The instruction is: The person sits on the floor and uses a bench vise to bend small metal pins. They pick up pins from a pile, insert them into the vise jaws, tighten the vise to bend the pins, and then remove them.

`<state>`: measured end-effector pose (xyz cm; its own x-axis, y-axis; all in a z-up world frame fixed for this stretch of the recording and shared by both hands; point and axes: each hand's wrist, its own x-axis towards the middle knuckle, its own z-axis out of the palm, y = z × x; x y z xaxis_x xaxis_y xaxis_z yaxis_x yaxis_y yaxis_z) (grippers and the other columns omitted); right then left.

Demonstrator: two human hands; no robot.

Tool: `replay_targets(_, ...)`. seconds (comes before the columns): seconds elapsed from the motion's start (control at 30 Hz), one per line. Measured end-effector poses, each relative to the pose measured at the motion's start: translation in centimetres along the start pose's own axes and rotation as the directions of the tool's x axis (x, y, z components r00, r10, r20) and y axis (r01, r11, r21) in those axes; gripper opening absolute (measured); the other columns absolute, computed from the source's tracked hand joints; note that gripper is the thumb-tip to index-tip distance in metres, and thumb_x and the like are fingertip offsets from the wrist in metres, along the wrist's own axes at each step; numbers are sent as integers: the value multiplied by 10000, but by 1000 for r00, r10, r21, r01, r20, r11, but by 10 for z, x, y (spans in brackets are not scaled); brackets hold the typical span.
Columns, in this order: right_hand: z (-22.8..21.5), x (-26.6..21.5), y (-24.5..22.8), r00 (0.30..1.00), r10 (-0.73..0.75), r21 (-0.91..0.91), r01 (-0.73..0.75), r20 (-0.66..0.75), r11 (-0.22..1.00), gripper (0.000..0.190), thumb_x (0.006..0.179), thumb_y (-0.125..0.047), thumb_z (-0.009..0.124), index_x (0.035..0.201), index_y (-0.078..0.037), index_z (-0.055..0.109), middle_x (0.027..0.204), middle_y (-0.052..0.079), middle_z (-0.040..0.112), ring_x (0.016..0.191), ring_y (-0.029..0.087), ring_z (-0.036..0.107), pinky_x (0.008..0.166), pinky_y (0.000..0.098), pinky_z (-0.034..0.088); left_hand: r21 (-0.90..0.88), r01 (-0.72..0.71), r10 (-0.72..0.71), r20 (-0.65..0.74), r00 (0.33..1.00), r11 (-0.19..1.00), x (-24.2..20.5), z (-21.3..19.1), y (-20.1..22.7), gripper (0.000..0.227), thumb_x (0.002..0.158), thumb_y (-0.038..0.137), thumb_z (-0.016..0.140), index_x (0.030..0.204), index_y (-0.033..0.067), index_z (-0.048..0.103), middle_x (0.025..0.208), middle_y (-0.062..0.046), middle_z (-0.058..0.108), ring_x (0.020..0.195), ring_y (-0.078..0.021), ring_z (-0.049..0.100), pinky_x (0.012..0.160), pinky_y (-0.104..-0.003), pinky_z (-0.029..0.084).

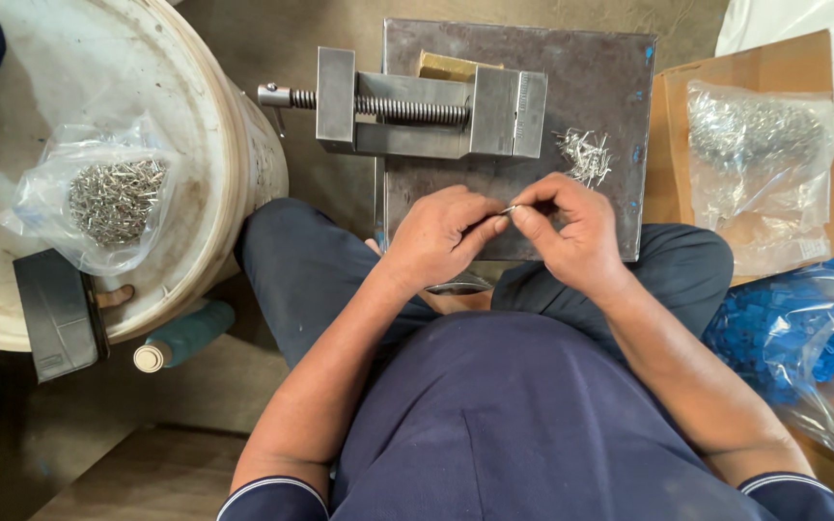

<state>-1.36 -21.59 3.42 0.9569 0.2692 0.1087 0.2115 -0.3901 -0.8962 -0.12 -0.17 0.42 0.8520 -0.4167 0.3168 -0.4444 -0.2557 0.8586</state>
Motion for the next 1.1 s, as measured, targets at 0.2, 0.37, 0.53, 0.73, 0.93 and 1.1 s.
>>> replay_targets(0.2,-20,33,-14,955,-264,-312,212,-134,926,64,1033,-30,735,1067,-14,683,990,102,674,831,172,659,712,264,527,-9,74,-74,26,997,997,-1,-2,2,295,956,317,711,1106,64,704,859,-102,691,837,-300,668,746,-416,529)
replay_targets(0.37,-21,50,-20,964,-249,-324,209,-88,923,72,1048,-42,747,1082,-16,688,988,97,678,838,171,670,751,289,543,0,48,-48,16,999,999,-2,-3,2,271,950,302,713,1085,68,704,859,-80,709,847,-288,668,751,-415,530)
replay_targets(0.53,-18,51,-28,971,-234,-373,196,-59,907,59,1022,-29,750,1059,-25,703,970,94,682,811,171,669,704,288,530,4,39,-39,18,999,999,-2,-4,2,265,946,287,714,1083,60,703,858,-74,712,851,-285,665,750,-414,531)
replay_targets(0.73,-18,55,-39,970,-245,-458,214,-9,863,63,994,-24,756,1048,-35,725,962,92,679,798,184,674,684,299,531,0,37,-37,20,999,999,-1,-4,2,258,937,278,723,1075,61,701,846,-72,708,846,-282,667,748,-414,530)
replay_targets(0.93,-25,44,-26,978,-189,-426,134,-89,895,96,1017,-18,742,1111,-31,736,994,92,677,793,165,670,690,288,536,-3,37,-37,6,999,999,0,-3,4,251,937,272,728,1074,64,700,855,-87,695,839,-290,661,744,-416,526)
replay_targets(1.1,-50,13,16,959,-148,-387,44,-241,921,105,1081,16,695,1175,-19,726,1054,105,666,815,161,637,713,274,518,70,41,-41,7,999,997,-2,2,-2,234,919,250,766,1042,59,714,813,-120,651,777,-319,633,683,-431,496)
